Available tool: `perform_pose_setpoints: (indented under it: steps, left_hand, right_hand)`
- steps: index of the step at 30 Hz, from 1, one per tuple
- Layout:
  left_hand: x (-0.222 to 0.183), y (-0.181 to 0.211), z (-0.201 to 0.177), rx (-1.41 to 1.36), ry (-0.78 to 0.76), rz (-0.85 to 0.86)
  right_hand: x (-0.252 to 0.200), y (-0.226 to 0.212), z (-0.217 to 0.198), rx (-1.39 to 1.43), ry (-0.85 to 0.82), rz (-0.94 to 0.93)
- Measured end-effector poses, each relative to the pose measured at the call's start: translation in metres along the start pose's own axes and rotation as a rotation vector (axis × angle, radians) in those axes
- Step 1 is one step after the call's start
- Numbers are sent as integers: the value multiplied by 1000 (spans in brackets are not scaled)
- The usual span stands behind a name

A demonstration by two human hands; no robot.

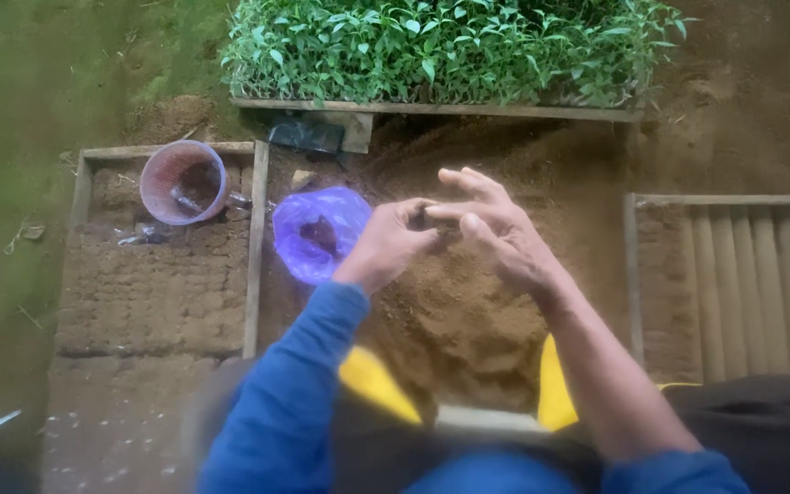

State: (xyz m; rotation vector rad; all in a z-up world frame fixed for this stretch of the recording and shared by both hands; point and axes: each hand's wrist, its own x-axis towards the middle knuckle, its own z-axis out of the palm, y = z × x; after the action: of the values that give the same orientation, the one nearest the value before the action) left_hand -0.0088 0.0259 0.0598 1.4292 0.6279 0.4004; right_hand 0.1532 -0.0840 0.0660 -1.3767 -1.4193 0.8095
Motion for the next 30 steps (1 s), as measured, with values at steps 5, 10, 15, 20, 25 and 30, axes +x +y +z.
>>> perform_pose_setpoints:
  steps: [5,10,15,20,25,30]
  left_hand:
    - [-3,-4,-6,2,4,10]
    - [0,-25,-4,96,42,7]
    - [-3,2,-2,52,-8,10]
    - [0,-5,5,56,8,82]
    - [0,-4,-7,340,-26,69]
    - [7,-4,-15,464,-98,205]
  right_hand:
    - [0,3,5,-11,7,29]
    - [-1,4,9,-85,8,-23]
    - [1,-21,-2,168,70,59]
    - [1,-12,-28,47,80,129]
    - [14,-29,-10,-287,-107,269]
    - [15,3,4,-592,-108,55]
